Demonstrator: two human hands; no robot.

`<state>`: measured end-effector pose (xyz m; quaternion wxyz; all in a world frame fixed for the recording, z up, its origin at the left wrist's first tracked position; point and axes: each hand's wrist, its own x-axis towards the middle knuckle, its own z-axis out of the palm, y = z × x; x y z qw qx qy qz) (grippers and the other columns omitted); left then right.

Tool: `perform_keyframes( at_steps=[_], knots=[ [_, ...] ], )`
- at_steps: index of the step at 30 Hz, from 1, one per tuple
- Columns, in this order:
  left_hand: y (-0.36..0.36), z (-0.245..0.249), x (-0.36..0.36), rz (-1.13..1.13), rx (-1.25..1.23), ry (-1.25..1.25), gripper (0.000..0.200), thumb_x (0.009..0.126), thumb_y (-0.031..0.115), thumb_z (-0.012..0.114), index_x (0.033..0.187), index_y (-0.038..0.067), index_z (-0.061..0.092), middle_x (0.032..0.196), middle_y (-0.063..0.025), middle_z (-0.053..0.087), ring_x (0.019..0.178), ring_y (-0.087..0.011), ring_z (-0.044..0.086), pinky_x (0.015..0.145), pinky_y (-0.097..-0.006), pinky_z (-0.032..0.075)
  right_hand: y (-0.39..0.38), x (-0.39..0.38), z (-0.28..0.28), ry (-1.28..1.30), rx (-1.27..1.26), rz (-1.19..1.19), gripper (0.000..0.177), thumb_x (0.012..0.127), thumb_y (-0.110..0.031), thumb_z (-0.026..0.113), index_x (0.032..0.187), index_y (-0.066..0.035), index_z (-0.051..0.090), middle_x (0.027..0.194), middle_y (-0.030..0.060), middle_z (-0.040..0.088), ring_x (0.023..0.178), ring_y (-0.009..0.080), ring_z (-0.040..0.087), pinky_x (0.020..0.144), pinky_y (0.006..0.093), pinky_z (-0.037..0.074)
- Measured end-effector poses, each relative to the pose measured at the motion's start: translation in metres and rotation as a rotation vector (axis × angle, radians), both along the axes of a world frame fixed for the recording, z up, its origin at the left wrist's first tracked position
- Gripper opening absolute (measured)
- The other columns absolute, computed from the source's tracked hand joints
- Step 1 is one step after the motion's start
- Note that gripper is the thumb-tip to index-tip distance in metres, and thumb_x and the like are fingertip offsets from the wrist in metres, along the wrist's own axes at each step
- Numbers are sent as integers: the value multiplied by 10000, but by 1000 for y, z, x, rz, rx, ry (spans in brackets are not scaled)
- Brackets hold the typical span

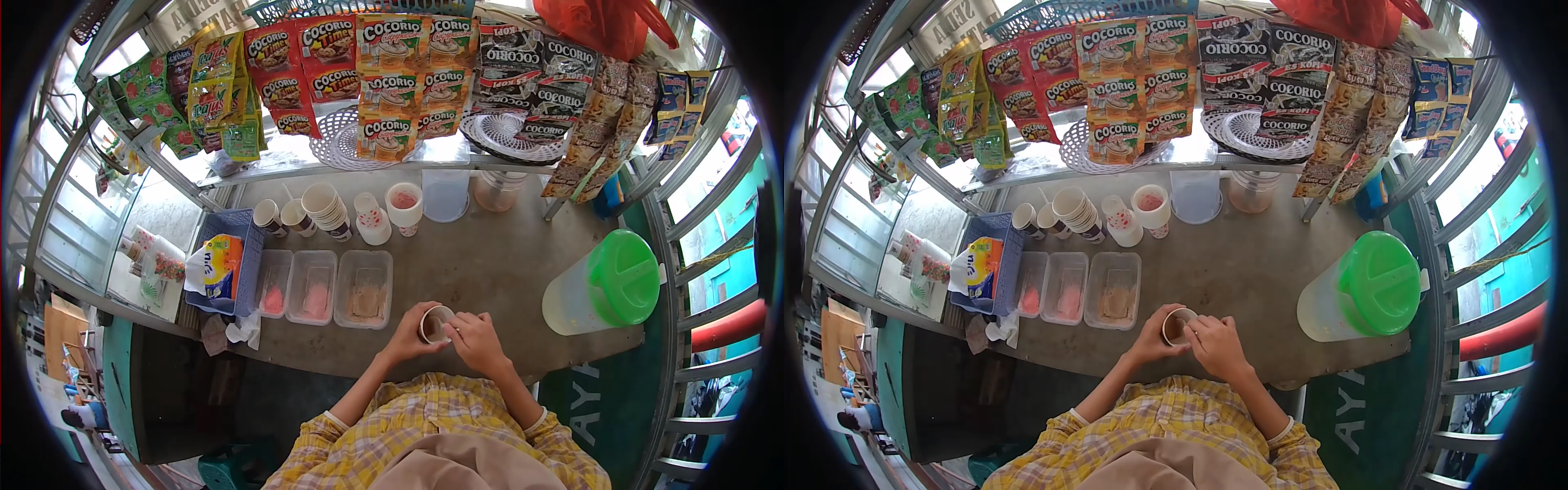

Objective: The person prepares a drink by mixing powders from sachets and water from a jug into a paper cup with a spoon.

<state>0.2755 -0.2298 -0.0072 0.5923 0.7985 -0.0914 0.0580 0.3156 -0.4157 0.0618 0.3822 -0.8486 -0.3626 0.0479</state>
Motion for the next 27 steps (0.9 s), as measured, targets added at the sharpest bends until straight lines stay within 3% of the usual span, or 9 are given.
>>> perform_keyframes(
  at_steps=[4, 7, 10, 13, 16, 19, 22, 25, 27],
  knots=[
    [1, -1, 1, -6, -12, -12, 756, 640, 253, 859, 1274, 47, 500, 1156, -118, 559, 1037, -260, 571, 875, -347, 469, 2, -1, 2, 75, 26, -16, 202, 955, -200, 493, 860, -58, 599, 823, 86, 586, 784, 277, 565, 755, 383, 355],
    [2, -4, 1, 1, 18, -27, 771, 631, 259, 864, 1275, 45, 499, 1157, -122, 558, 1041, -270, 571, 883, -352, 466, 4, -3, -4, -32, 10, -37, 207, 957, -200, 492, 853, -57, 599, 817, 87, 585, 780, 280, 563, 752, 384, 357],
    [1, -2, 0, 5, 8, -10, 785, 623, 270, 866, 1279, 45, 497, 1152, -125, 561, 1047, -280, 571, 889, -357, 463, 2, -1, -1, 131, 68, -18, 205, 956, -198, 492, 849, -60, 598, 816, 85, 587, 788, 276, 563, 753, 388, 357],
    [1, 0, 1, 4, 42, -29, 791, 619, 281, 868, 1279, 47, 500, 1145, -128, 567, 1044, -285, 573, 887, -361, 462, 4, -2, -5, -64, -21, -62, 208, 956, -200, 488, 848, -60, 599, 816, 85, 588, 793, 275, 562, 756, 384, 355],
    [2, 5, 2, -2, 48, -8, 787, 617, 286, 868, 1274, 47, 507, 1137, -132, 577, 1031, -287, 578, 880, -365, 464, 0, 0, 2, 84, 10, 3, 206, 952, -199, 489, 849, -59, 599, 822, 83, 591, 794, 271, 560, 759, 385, 354],
    [2, 2, 1, 7, 58, -21, 783, 616, 290, 868, 1269, 46, 513, 1132, -134, 583, 1021, -288, 583, 874, -366, 466, 2, -1, -6, -63, -8, -61, 204, 952, -198, 488, 850, -57, 594, 827, 87, 589, 789, 273, 558, 761, 383, 353],
    [2, 0, -1, -2, 56, 42, 820, 616, 301, 876, 1294, 52, 489, 1183, -118, 558, 1083, -270, 562, 924, -359, 448, 0, -1, -2, 63, 20, -3, 195, 949, -192, 493, 850, -55, 590, 828, 86, 587, 795, 269, 557, 763, 385, 353],
    [4, -2, 1, -25, 61, 48, 838, 617, 308, 880, 1306, 55, 477, 1212, -110, 544, 1112, -260, 551, 950, -356, 438, 2, -1, -6, -64, -22, -58, 198, 952, -192, 488, 852, -54, 589, 821, 89, 581, 795, 270, 557, 763, 380, 351],
    [3, -3, 2, -33, 57, 48, 836, 618, 309, 880, 1305, 54, 477, 1215, -111, 542, 1115, -261, 550, 953, -357, 435, 1, -1, -6, -8, 7, -24, 197, 952, -189, 488, 849, -57, 590, 817, 88, 577, 790, 268, 554, 761, 379, 350]
  ],
)
